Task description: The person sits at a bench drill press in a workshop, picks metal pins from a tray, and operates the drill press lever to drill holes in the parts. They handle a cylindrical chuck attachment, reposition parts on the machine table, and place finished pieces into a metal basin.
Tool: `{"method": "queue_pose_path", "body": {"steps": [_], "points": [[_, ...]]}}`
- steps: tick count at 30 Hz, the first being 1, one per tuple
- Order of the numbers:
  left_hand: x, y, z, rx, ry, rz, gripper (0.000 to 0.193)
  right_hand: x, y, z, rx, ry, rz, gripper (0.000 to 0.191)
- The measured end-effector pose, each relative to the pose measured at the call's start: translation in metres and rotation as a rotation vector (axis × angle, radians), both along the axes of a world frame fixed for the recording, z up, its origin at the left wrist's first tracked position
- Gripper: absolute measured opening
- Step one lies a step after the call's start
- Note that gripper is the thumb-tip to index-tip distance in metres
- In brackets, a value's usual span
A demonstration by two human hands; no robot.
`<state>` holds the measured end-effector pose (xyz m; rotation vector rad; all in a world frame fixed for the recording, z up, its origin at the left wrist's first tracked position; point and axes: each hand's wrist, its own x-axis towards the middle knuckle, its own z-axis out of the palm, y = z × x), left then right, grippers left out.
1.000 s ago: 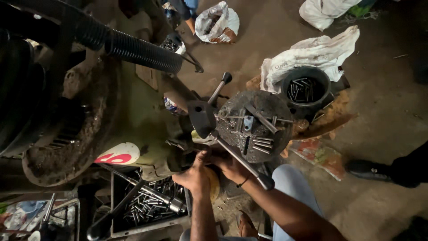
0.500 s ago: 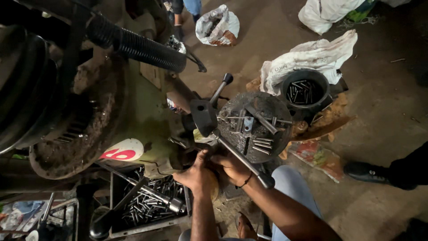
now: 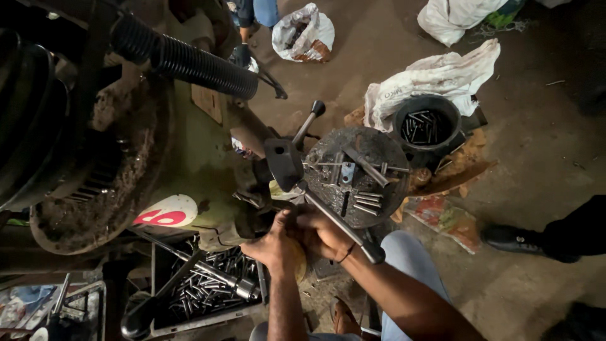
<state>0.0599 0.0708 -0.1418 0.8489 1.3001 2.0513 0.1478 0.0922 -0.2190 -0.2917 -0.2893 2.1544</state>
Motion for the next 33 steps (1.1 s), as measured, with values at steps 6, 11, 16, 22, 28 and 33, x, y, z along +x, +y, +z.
{"method": "queue_pose_path", "body": {"steps": [6,11,16,22,28,33], "points": [[0.000,-0.001,0.002,-0.064,-0.079,0.045,0.031,-0.011,0.003,-0.006,-0.029,0.036,0.015,0.017],[0.004,-0.001,0.006,0.008,-0.061,0.009,0.031,-0.006,0.003,-0.009,-0.076,0.092,0.005,0.011],[-0.002,0.000,0.001,0.002,0.065,0.023,0.030,-0.005,0.001,-0.003,-0.142,0.107,-0.027,0.018],[-0.006,-0.002,-0.001,-0.005,0.121,0.012,0.029,-0.007,0.003,-0.005,0.032,0.179,0.031,0.020],[0.003,-0.003,0.009,-0.023,-0.019,0.025,0.032,-0.005,0.004,-0.015,-0.116,0.111,0.049,0.025],[-0.002,-0.003,0.009,0.016,0.194,0.029,0.027,-0.008,0.004,-0.006,0.025,0.171,0.055,0.021]]}}
